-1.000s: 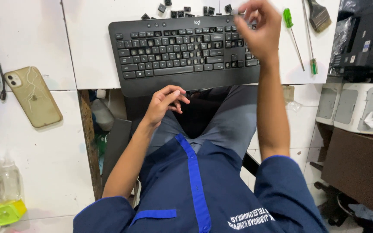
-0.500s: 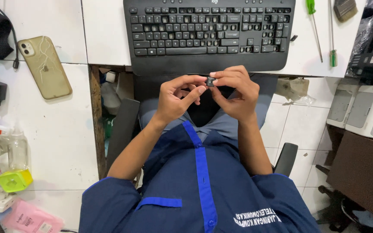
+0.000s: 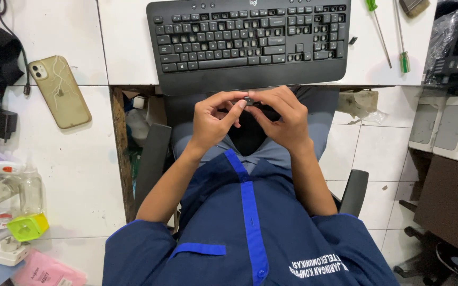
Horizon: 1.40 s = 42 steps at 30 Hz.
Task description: Attaching individual keycaps to a computer keyboard by pressing them onto the switches.
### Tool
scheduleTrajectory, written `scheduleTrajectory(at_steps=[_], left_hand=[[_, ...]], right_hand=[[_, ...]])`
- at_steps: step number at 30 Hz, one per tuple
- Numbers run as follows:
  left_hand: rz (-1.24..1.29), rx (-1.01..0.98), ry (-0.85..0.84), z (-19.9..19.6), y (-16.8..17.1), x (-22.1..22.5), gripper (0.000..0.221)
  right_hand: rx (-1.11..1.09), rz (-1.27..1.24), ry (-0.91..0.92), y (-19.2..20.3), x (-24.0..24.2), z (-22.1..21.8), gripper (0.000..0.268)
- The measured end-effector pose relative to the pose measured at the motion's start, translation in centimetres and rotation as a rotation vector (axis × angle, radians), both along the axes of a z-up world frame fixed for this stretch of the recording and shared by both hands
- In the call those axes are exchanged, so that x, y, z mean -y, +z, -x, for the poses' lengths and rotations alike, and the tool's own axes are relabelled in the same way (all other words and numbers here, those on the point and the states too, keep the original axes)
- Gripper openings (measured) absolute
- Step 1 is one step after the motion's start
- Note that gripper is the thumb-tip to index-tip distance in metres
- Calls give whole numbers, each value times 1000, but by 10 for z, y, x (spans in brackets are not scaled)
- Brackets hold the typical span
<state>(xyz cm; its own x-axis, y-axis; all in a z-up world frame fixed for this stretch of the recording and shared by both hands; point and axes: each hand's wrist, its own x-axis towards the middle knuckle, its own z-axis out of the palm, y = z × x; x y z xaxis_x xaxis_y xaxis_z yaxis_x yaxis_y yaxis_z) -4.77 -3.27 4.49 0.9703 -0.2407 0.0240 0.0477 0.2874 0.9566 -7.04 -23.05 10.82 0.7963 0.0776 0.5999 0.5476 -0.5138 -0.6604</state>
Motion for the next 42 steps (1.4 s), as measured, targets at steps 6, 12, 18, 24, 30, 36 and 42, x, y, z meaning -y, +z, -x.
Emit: scheduleTrajectory(at_steps=[6,12,18,24,30,36,42], left_hand=[[-115,14,82,-9,-9,-4,21],[-123,-28,144,-22,-27,-8,22],[-264,-101,13,-36,-44,-25,27],[-305,-36,3,-39,-55,-32,26],[-334,-52,3,-39,-52,-32,26],[-345,-62,6,-41,-52,-32,27],[-339,-44,-1,-41,-51,-33,27]], right_hand=[[11,153,39,-12,-5,-15,38],[-18,213,99,-27,-5,-50,35],[-77,266,98,-73,10,-127,33],[-144,399,87,-108,6,-192,24],[-226,346,105,-95,-7,-198,27],[-215,339,153,-103,-34,-211,25],[-268,302,144,-101,-37,-212,24]])
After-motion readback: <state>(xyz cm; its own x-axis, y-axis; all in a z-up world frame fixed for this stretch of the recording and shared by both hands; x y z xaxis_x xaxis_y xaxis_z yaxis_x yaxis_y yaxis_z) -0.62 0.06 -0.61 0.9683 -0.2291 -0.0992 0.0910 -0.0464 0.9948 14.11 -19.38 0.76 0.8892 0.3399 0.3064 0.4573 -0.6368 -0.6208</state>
